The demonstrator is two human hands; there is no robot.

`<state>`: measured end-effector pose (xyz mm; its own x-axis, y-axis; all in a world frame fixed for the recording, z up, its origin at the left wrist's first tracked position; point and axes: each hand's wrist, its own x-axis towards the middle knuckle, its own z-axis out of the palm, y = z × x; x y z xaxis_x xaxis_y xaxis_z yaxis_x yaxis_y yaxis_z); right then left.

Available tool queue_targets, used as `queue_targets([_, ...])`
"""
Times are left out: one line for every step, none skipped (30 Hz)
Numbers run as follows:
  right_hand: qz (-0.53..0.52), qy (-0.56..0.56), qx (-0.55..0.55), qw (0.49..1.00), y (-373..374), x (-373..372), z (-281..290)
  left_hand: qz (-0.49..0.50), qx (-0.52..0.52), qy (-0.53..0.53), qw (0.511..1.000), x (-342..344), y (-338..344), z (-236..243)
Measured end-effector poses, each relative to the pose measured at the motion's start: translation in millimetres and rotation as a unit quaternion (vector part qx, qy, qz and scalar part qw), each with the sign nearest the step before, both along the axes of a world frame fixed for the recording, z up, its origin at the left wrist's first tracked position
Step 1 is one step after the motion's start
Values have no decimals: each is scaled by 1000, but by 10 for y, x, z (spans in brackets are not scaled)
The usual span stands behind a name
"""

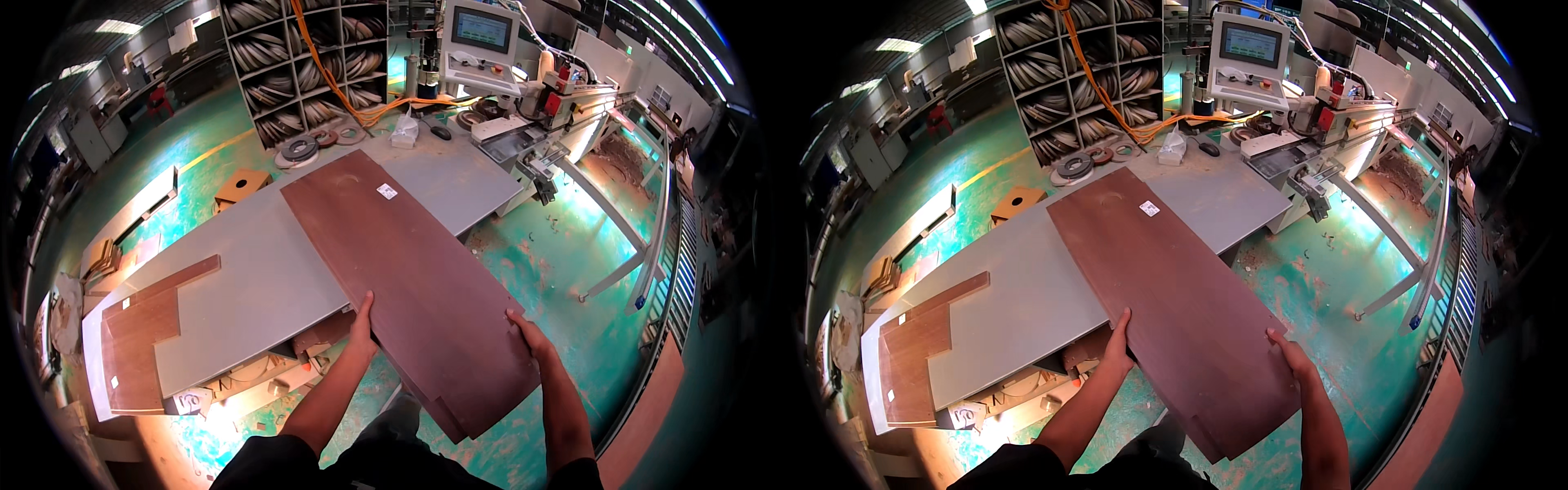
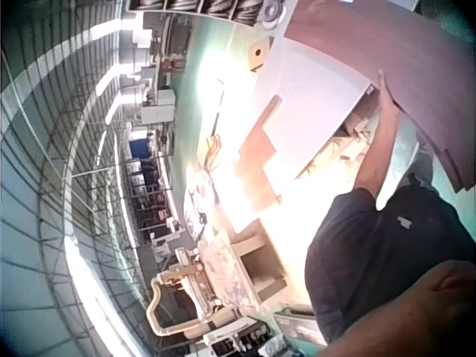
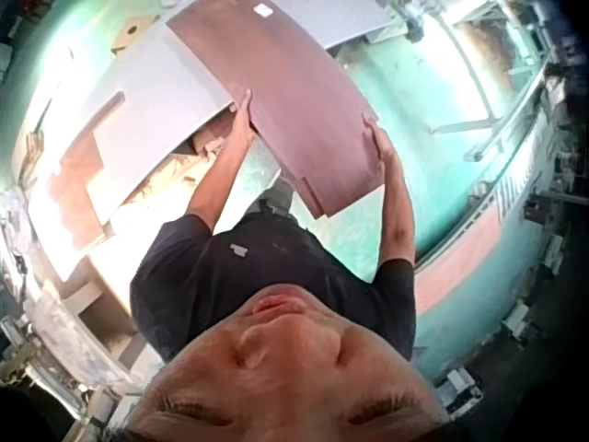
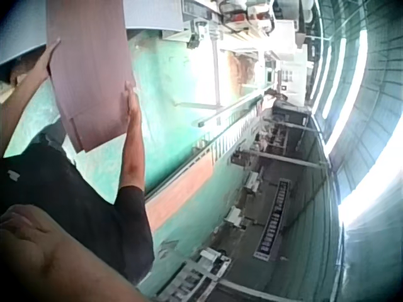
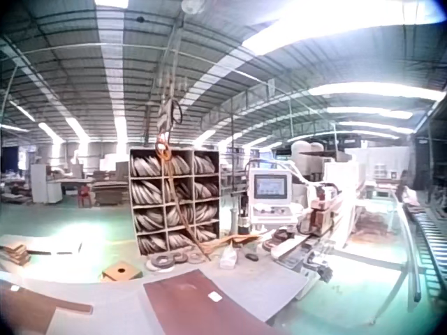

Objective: The person feeds several wooden panels into an edge banding machine, picking them up from a stack and placing them on a table after processing.

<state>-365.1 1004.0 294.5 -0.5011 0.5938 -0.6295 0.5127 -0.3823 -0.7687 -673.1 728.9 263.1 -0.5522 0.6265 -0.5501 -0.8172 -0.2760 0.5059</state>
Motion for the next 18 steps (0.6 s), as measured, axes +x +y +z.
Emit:
queue_targets([-8, 20, 9, 1000, 259, -115, -201, 16, 2, 2, 1000, -152, 136, -86])
queue_targets([-4, 36, 0, 999, 420, -314, -236, 36, -3, 3, 999, -300, 226, -206])
queue_targets([-1, 36, -16, 999, 552, -475, -263, 48, -14, 2, 999, -367, 277, -302])
queue_targets([-4, 41, -32, 999, 680, -675, -251, 51, -36, -9, 998, -431, 310, -350])
queue_targets([9, 22, -42, 999, 787, -928, -188, 52, -61, -16, 997, -502, 298, -391])
queue_targets([21, 0, -55, 998, 860, -1161, -121, 50, -89, -26, 994, -496, 266, -440])
queue_targets([31, -11, -50, 998, 876, -1405, 3, 26, -118, -21, 992, -422, 217, -437])
queue_targets([39, -19, -39, 998, 896, -1635, 156, -2, -139, -14, 990, -351, 192, -363])
queue_targets([43, -3, 1, 999, 921, -1829, 227, -25, -157, -5, 987, -303, 175, -333])
queue_targets([50, 11, 41, 998, 928, -1964, 269, 1, -235, -13, 972, -247, 135, -411])
queue_targets([40, 18, 45, 998, 913, -2055, 306, 4, -259, 18, 966, -208, 116, -413])
queue_targets([33, 26, 50, 998, 903, -2170, 343, 10, -282, 48, 958, -194, 94, -363])
queue_targets([26, 34, 54, 998, 919, -2247, 350, 16, -305, 79, 949, -203, 94, -318])
queue_targets([43, -13, 101, 994, 1003, -2272, 205, 62, -296, 119, 946, -208, 133, -262])
queue_targets([61, -60, 145, 986, 1141, -2283, -50, 63, -304, 168, 936, -222, 171, -223])
queue_targets([83, -106, 194, 972, 1245, -2295, -195, 68, -310, 215, 924, -255, 212, -197])
queue_targets([79, -113, 207, 969, 1322, -2300, -151, 75, -315, 260, 910, -276, 249, -167])
queue_targets([77, -120, 223, 964, 1429, -2327, -34, 96, -317, 292, 897, -294, 310, -111])
